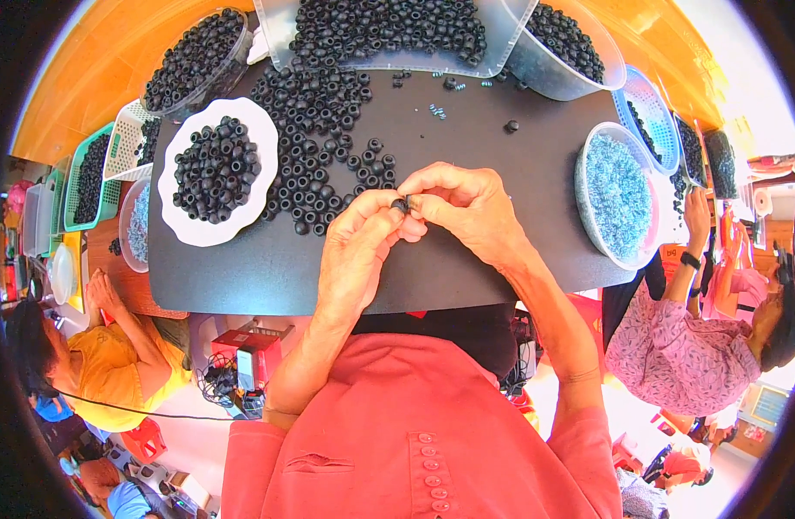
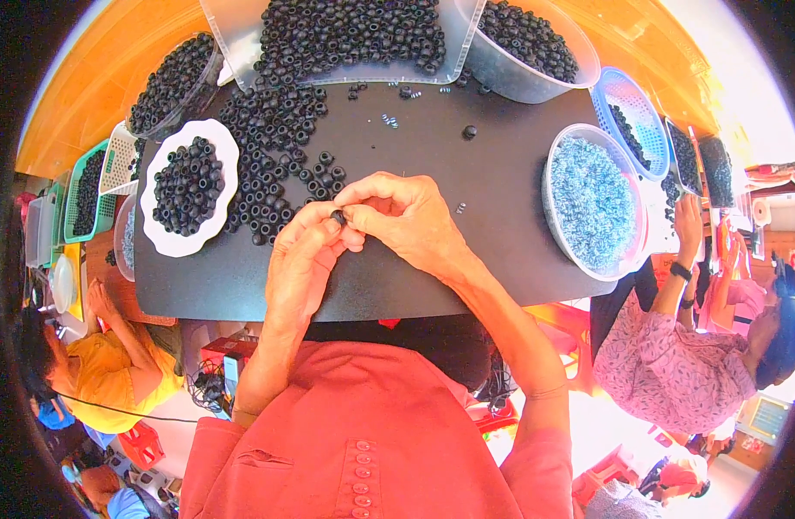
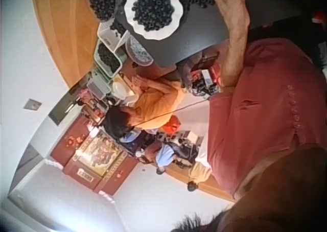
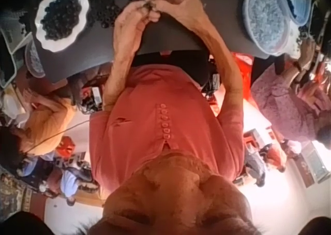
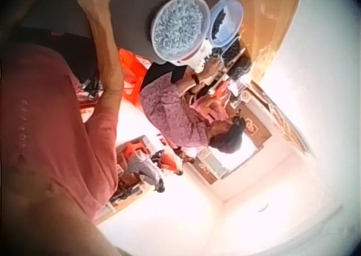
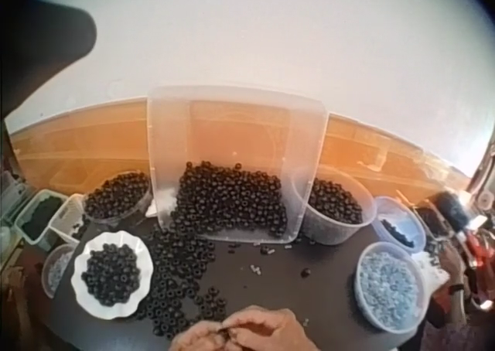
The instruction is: The person assembles small components by picking up springs and black plastic pieces from the table and inserting the springs into the plastic pieces by hand.
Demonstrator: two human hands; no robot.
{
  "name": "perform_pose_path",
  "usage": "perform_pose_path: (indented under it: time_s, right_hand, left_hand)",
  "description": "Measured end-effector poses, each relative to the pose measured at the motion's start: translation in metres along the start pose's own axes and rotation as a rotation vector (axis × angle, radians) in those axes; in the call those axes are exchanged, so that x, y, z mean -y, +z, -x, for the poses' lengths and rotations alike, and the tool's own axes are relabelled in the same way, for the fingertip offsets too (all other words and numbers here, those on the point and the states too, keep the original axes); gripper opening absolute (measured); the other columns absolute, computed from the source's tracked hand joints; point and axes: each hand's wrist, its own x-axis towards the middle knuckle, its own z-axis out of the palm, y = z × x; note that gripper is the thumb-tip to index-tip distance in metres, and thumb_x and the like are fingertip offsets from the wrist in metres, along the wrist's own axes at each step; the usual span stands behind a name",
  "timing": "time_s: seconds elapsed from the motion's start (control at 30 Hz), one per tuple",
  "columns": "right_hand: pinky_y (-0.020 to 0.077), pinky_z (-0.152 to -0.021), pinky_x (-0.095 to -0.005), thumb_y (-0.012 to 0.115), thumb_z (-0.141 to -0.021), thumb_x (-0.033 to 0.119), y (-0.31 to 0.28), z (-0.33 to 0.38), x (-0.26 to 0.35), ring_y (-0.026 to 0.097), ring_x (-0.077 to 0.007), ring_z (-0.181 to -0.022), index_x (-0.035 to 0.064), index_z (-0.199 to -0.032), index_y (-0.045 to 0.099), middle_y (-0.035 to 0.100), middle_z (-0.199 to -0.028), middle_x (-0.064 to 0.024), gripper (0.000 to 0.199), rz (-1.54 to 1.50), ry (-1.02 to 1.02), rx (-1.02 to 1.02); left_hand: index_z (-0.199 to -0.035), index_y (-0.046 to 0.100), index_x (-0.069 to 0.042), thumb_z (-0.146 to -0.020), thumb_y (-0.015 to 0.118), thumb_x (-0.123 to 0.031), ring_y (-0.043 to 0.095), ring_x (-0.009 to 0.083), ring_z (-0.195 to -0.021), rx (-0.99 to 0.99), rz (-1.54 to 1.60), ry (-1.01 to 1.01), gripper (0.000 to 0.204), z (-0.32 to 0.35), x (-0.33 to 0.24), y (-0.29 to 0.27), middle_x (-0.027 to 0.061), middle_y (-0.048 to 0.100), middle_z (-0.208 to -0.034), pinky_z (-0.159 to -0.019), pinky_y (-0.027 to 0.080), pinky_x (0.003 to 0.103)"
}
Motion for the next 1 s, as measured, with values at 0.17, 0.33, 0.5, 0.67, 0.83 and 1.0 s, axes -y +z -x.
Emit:
perform_pose_path:
  time_s: [0.17, 0.33, 0.5, 0.67, 0.83, 1.0]
  right_hand:
    - [0.0512, -0.072, -0.0263, 0.06, -0.085, -0.004, -0.005, 0.0, -0.003, 0.061, -0.012, -0.078, -0.0012, -0.1, 0.063, 0.064, -0.087, -0.0054, 0.016, -0.058, -0.031, 0.043]
    - [0.0511, -0.067, -0.026, 0.058, -0.084, -0.006, 0.004, 0.001, -0.005, 0.061, -0.0123, -0.073, -0.0029, -0.096, 0.063, 0.063, -0.084, -0.0065, 0.013, -0.092, -0.074, -0.043]
    - [0.0505, -0.062, -0.0243, 0.058, -0.083, -0.006, 0.011, 0.002, -0.006, 0.061, -0.0109, -0.067, -0.0048, -0.091, 0.064, 0.062, -0.085, -0.0071, 0.01, 0.025, -0.209, -0.113]
    - [0.0497, -0.061, -0.0232, 0.059, -0.082, -0.006, 0.015, 0.002, -0.01, 0.06, -0.0101, -0.067, -0.0048, -0.091, 0.064, 0.061, -0.09, -0.0079, 0.01, -0.024, -0.232, -0.16]
    - [0.0492, -0.061, -0.0228, 0.061, -0.081, -0.004, 0.018, 0.003, -0.012, 0.06, -0.0098, -0.068, -0.004, -0.092, 0.064, 0.061, -0.092, -0.0084, 0.011, 0.074, -0.257, -0.183]
    - [0.0495, -0.061, -0.0228, 0.062, -0.081, -0.003, 0.016, 0.001, -0.015, 0.06, -0.0103, -0.068, -0.0028, -0.095, 0.065, 0.061, -0.094, -0.0091, 0.014, 0.207, -0.369, -0.178]
  left_hand:
    - [-0.101, 0.057, 0.002, -0.092, 0.048, -0.007, 0.061, 0.0154, -0.083, -0.003, -0.038, -0.005, 0.016, 0.0, -0.001, 0.002, 0.0091, 0.063, -0.091, -0.081, 0.049, 0.03]
    - [-0.102, 0.058, 0.002, -0.093, 0.048, -0.007, 0.061, 0.0154, -0.083, -0.007, -0.029, -0.006, 0.016, -0.001, 0.0, 0.001, 0.0085, 0.063, -0.091, -0.08, 0.049, 0.029]
    - [-0.105, 0.058, 0.002, -0.093, 0.049, -0.006, 0.06, 0.015, -0.084, 0.002, -0.018, 0.023, 0.017, -0.001, 0.001, 0.001, 0.0085, 0.063, -0.092, -0.08, 0.049, 0.029]
    - [-0.108, 0.059, 0.002, -0.093, 0.051, -0.006, 0.06, 0.0147, -0.086, -0.017, -0.018, 0.031, 0.018, -0.002, 0.003, 0.001, 0.0082, 0.063, -0.095, -0.08, 0.049, 0.029]
    - [-0.108, 0.059, 0.002, -0.092, 0.052, -0.005, 0.06, 0.0152, -0.087, -0.003, 0.023, 0.022, 0.019, -0.002, 0.004, -0.004, 0.0079, 0.063, -0.096, -0.08, 0.049, 0.03]
    - [-0.108, 0.059, 0.003, -0.092, 0.051, -0.003, 0.06, 0.0159, -0.089, 0.042, 0.07, 0.046, 0.02, -0.003, 0.003, -0.004, 0.0089, 0.063, -0.098, -0.082, 0.049, 0.03]
